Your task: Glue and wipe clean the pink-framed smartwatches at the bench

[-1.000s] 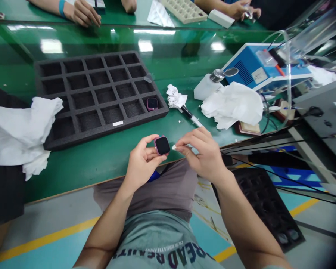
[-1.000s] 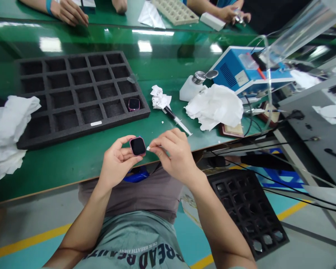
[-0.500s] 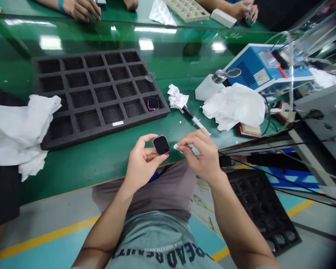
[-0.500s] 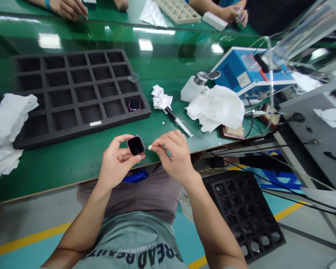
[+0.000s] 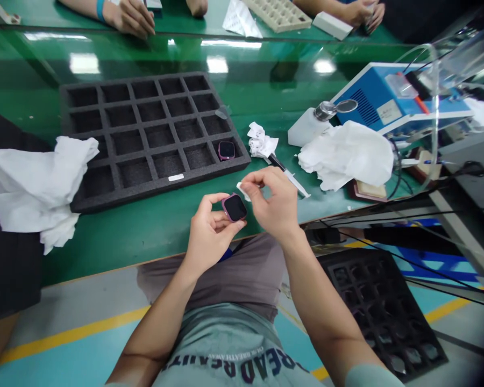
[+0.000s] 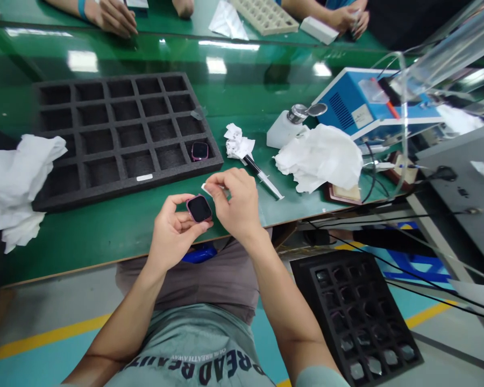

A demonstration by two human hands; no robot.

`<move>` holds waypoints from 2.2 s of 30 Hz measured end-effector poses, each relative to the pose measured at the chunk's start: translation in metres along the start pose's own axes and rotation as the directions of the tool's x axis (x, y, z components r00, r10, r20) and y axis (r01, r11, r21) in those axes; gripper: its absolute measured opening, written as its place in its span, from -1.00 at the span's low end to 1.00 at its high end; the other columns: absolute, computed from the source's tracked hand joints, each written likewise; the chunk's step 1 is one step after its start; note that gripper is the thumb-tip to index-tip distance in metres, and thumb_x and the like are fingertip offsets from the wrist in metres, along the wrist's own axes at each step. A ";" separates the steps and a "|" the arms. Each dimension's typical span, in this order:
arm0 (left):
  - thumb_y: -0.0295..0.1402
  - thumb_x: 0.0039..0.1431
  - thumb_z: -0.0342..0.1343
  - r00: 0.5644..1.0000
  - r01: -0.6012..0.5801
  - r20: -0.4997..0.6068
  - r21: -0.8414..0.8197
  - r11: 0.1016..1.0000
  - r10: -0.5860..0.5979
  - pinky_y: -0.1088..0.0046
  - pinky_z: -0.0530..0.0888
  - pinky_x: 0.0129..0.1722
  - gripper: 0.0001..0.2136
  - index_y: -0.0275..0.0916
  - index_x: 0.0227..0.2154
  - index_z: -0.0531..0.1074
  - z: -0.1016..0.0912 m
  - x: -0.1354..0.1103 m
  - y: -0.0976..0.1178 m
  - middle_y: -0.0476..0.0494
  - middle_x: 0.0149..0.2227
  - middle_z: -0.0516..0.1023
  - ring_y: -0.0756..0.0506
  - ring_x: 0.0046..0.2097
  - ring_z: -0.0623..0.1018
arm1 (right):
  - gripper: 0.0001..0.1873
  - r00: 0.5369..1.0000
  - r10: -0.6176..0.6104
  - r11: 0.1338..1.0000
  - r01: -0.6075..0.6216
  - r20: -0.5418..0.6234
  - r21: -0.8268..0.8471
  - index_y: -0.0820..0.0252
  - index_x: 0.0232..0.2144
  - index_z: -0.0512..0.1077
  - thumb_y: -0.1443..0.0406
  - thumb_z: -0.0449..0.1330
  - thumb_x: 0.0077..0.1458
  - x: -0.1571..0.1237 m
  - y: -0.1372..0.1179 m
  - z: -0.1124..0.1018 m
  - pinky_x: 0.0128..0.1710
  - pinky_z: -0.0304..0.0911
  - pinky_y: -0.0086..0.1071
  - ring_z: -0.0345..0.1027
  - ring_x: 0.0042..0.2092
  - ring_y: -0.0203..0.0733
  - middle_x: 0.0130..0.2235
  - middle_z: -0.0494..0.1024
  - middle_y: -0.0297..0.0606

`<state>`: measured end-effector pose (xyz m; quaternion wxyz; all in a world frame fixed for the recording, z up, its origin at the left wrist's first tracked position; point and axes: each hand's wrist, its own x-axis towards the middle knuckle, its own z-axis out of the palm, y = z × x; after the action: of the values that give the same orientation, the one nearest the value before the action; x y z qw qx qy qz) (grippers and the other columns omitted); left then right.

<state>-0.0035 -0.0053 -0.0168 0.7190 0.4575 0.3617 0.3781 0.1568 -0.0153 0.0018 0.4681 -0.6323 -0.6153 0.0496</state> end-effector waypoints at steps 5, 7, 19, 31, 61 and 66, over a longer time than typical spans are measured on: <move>-0.45 0.00 0.41 1.000 -0.014 -0.007 0.044 0.999 0.014 0.47 0.63 -0.23 -0.52 -0.18 -0.05 0.34 -0.001 0.000 -0.003 -0.01 -0.34 0.73 -0.09 -0.28 0.74 | -0.91 0.984 0.145 0.979 -0.158 0.107 0.128 0.12 -0.34 0.49 0.30 0.22 0.24 0.001 -0.010 -0.004 -0.24 0.30 -0.26 0.40 -0.30 -0.19 -0.33 0.60 -0.30; -0.47 0.00 0.41 0.999 -0.035 -0.027 0.049 0.998 0.037 0.48 0.63 -0.21 -0.53 -0.18 -0.05 0.34 -0.001 0.000 -0.004 -0.01 -0.35 0.72 -0.07 -0.28 0.73 | -0.91 0.973 0.173 0.977 -0.189 0.152 0.101 0.12 -0.36 0.49 0.31 0.21 0.23 -0.009 -0.014 -0.004 -0.25 0.28 -0.26 0.40 -0.31 -0.19 -0.35 0.60 -0.30; -0.41 0.00 0.43 1.000 0.004 -0.023 -0.023 1.000 -0.004 0.41 0.64 -0.12 -0.49 -0.19 -0.02 0.33 0.000 0.000 -0.003 -0.10 -0.27 0.75 -0.14 -0.19 0.75 | -0.89 0.972 0.229 0.973 -0.229 0.057 -0.005 0.10 -0.35 0.49 0.31 0.24 0.27 -0.057 -0.005 -0.030 -0.27 0.29 -0.26 0.38 -0.32 -0.17 -0.38 0.54 -0.32; -0.46 0.05 0.34 0.995 -0.001 0.102 0.098 0.995 -0.009 0.49 0.55 -0.23 -0.51 -0.20 0.06 0.36 -0.005 -0.002 -0.004 -0.02 -0.34 0.70 -0.06 -0.30 0.70 | -0.87 0.921 -0.242 0.968 0.248 0.306 0.019 0.09 -0.30 0.53 0.39 0.23 0.30 -0.018 -0.003 -0.033 -0.24 0.26 -0.19 0.34 -0.25 -0.11 -0.33 0.58 -0.25; -0.44 0.00 0.39 0.990 0.098 0.098 0.046 0.994 -0.102 0.53 0.44 -0.41 -0.47 -0.22 0.07 0.41 -0.007 -0.001 -0.001 0.05 -0.47 0.63 -0.02 -0.44 0.61 | -0.86 0.915 -0.225 0.969 0.245 0.336 -0.016 0.07 -0.31 0.51 0.34 0.20 0.31 -0.023 -0.003 -0.030 -0.19 0.22 -0.12 0.31 -0.20 -0.07 -0.32 0.53 -0.24; -0.44 -0.09 0.47 0.981 0.177 0.104 -0.106 0.978 -0.166 0.45 0.57 -0.25 -0.39 -0.25 0.05 0.39 -0.007 -0.001 0.006 -0.10 -0.34 0.73 -0.11 -0.28 0.72 | -0.88 0.959 -0.149 0.987 0.157 0.239 -0.015 0.06 -0.32 0.50 0.38 0.25 0.28 -0.022 0.007 -0.052 -0.20 0.25 -0.16 0.34 -0.25 -0.11 -0.36 0.51 -0.30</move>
<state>-0.0111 -0.0015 -0.0132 0.7904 0.3999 0.3430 0.3125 0.1899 -0.0597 0.0152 0.3829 -0.5801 -0.7147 0.0783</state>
